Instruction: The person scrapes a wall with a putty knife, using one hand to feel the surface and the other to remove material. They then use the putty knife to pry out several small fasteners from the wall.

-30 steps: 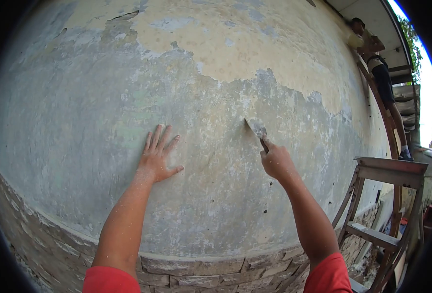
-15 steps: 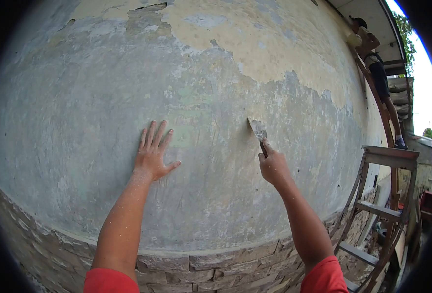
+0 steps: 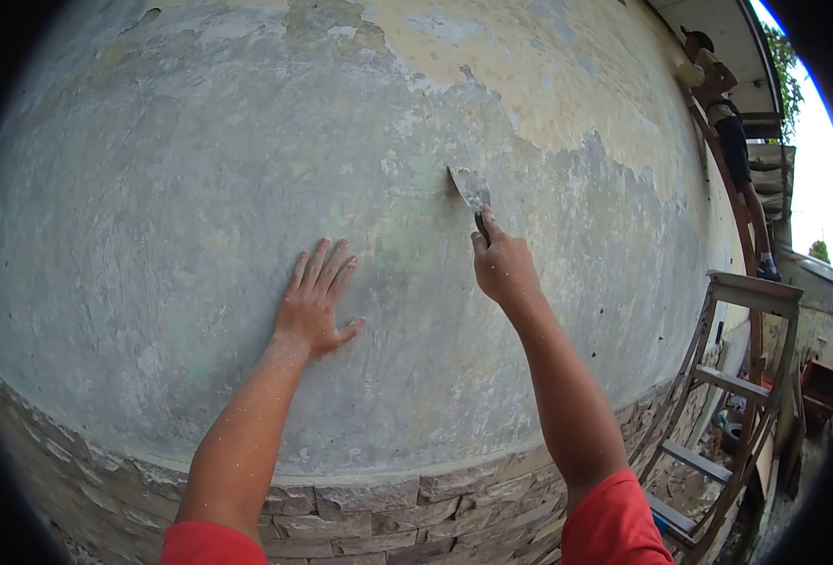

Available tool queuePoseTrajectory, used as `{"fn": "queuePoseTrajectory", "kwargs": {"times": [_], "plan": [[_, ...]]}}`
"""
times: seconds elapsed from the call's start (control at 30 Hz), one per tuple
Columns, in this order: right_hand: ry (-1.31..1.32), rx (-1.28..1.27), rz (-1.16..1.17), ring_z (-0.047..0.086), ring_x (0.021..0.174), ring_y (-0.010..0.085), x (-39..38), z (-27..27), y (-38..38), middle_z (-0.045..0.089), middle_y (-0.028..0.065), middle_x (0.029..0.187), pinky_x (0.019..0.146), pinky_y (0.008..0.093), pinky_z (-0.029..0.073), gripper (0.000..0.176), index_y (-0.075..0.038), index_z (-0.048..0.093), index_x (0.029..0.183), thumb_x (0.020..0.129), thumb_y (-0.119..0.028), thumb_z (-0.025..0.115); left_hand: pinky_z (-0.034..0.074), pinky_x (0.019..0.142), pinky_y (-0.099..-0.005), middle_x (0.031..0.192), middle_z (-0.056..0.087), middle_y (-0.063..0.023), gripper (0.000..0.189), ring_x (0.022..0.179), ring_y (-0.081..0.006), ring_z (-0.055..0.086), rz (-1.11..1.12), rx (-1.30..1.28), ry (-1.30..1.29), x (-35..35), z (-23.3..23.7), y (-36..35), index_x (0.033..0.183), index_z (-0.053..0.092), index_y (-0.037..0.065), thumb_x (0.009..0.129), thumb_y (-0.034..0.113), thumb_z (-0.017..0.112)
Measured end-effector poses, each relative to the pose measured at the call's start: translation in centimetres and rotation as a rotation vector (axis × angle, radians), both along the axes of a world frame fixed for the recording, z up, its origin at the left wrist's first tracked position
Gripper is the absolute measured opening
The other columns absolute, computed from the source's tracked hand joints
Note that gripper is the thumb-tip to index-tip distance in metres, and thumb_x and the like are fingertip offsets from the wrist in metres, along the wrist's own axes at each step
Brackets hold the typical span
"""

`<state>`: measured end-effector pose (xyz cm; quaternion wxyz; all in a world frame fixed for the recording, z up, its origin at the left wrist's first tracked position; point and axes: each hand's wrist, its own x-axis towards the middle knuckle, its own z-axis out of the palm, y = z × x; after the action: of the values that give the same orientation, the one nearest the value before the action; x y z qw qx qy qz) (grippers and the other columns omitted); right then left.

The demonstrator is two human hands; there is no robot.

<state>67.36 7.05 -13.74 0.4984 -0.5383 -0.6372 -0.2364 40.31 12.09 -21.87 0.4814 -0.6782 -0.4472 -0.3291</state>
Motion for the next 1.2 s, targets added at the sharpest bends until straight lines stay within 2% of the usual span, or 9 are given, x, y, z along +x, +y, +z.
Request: {"fn": "queuePoseTrajectory", "kwargs": {"times": [0.2, 0.33, 0.43, 0.63, 0.8, 0.93, 1.07, 1.17, 1.2], "plan": [[-0.078, -0.158, 0.057, 0.063, 0.076, 0.045, -2.0, -5.3, -1.7, 0.063, 0.0266, 0.076, 0.071, 0.053, 0.049, 0.049, -0.021, 0.039, 0.143, 0.094, -0.025, 0.046, 0.004, 0.119, -0.0456, 0.158, 0.009, -0.0078, 0.091, 0.146, -0.0269, 0.003, 0.075, 0.037, -0.098, -1.9, 1.3, -0.7, 0.15, 0.018, 0.011, 0.079, 0.053, 0.058], [-0.062, 0.115, 0.064, 0.063, 0.076, 0.0439, -2.9, 0.4, 0.2, 0.065, 0.0272, 0.083, 0.07, 0.0521, 0.049, 0.047, -0.018, 0.044, 0.139, 0.093, -0.02, 0.048, 0.006, 0.119, -0.0443, 0.158, 0.007, -0.0071, 0.094, 0.146, -0.0257, 0.003, 0.103, 0.095, -0.14, -3.6, 2.4, -0.7, 0.15, 0.015, 0.012, 0.078, 0.052, 0.059], [-0.041, 0.175, 0.086, 0.063, 0.075, 0.0444, -4.6, 3.5, 0.3, 0.064, 0.0272, 0.082, 0.07, 0.0514, 0.049, 0.047, -0.015, 0.045, 0.138, 0.091, -0.017, 0.049, 0.006, 0.119, -0.0437, 0.158, 0.005, -0.0067, 0.095, 0.146, -0.0248, 0.002, 0.126, 0.107, -0.166, -5.3, 2.9, -1.0, 0.151, 0.013, 0.012, 0.079, 0.052, 0.059], [-0.176, -0.091, 0.101, 0.063, 0.074, 0.045, -10.8, -3.0, -4.2, 0.063, 0.029, 0.077, 0.07, 0.0524, 0.05, 0.045, -0.014, 0.048, 0.136, 0.091, -0.018, 0.05, 0.005, 0.12, -0.0424, 0.158, 0.003, -0.0062, 0.095, 0.146, -0.0234, 0.001, 0.145, 0.151, -0.223, -10.3, 6.8, -1.7, 0.151, 0.009, 0.012, 0.081, 0.054, 0.058], [-0.094, 0.199, 0.063, 0.063, 0.079, 0.0443, -15.5, 2.9, -1.6, 0.065, 0.0268, 0.085, 0.074, 0.0512, 0.049, 0.044, -0.016, 0.048, 0.136, 0.092, -0.02, 0.049, 0.003, 0.119, -0.042, 0.158, 0.004, -0.0071, 0.094, 0.146, -0.0238, -0.001, 0.096, 0.195, -0.19, -11.8, 8.6, -1.9, 0.151, 0.01, 0.009, 0.082, 0.055, 0.055], [0.114, 0.175, 0.142, 0.063, 0.077, 0.0432, -20.8, 6.1, -1.4, 0.062, 0.0304, 0.086, 0.07, 0.0496, 0.047, 0.05, -0.006, 0.044, 0.137, 0.088, -0.014, 0.046, 0.002, 0.119, -0.0419, 0.158, 0.004, -0.0084, 0.086, 0.146, -0.025, -0.001, -0.037, 0.184, -0.084, -13.9, 7.0, -1.4, 0.15, 0.012, 0.006, 0.087, 0.052, 0.049], [0.088, 0.236, 0.109, 0.063, 0.071, 0.0417, -25.4, 0.4, -1.5, 0.061, 0.0308, 0.08, 0.065, 0.0463, 0.046, 0.052, -0.004, 0.043, 0.139, 0.087, -0.012, 0.044, 0.002, 0.119, -0.0423, 0.158, 0.006, -0.0095, 0.08, 0.146, -0.026, 0.001, -0.058, 0.107, -0.045, -16.7, 2.5, -2.0, 0.15, 0.014, 0.005, 0.09, 0.048, 0.046], [0.117, 0.137, 0.195, 0.062, 0.064, 0.0406, -28.1, -7.1, -3.1, 0.059, 0.0311, 0.079, 0.062, 0.041, 0.048, 0.052, -0.005, 0.043, 0.139, 0.088, -0.011, 0.041, 0.004, 0.118, -0.0441, 0.156, 0.013, -0.013, 0.07, 0.145, -0.0295, 0.005, -0.335, 0.013, -0.11, -17.7, -1.6, -2.9, 0.146, 0.027, 0.002, 0.092, 0.044, 0.043], [0.072, 0.242, 0.314, 0.062, 0.064, 0.0399, -28.7, -10.0, -3.0, 0.059, 0.0311, 0.08, 0.062, 0.0392, 0.048, 0.051, -0.006, 0.043, 0.139, 0.089, -0.011, 0.04, 0.005, 0.118, -0.0449, 0.155, 0.016, -0.0147, 0.066, 0.145, -0.031, 0.007, -0.452, -0.043, -0.152, -17.9, -3.4, -3.5, 0.144, 0.032, 0.001, 0.093, 0.042, 0.041]]}}
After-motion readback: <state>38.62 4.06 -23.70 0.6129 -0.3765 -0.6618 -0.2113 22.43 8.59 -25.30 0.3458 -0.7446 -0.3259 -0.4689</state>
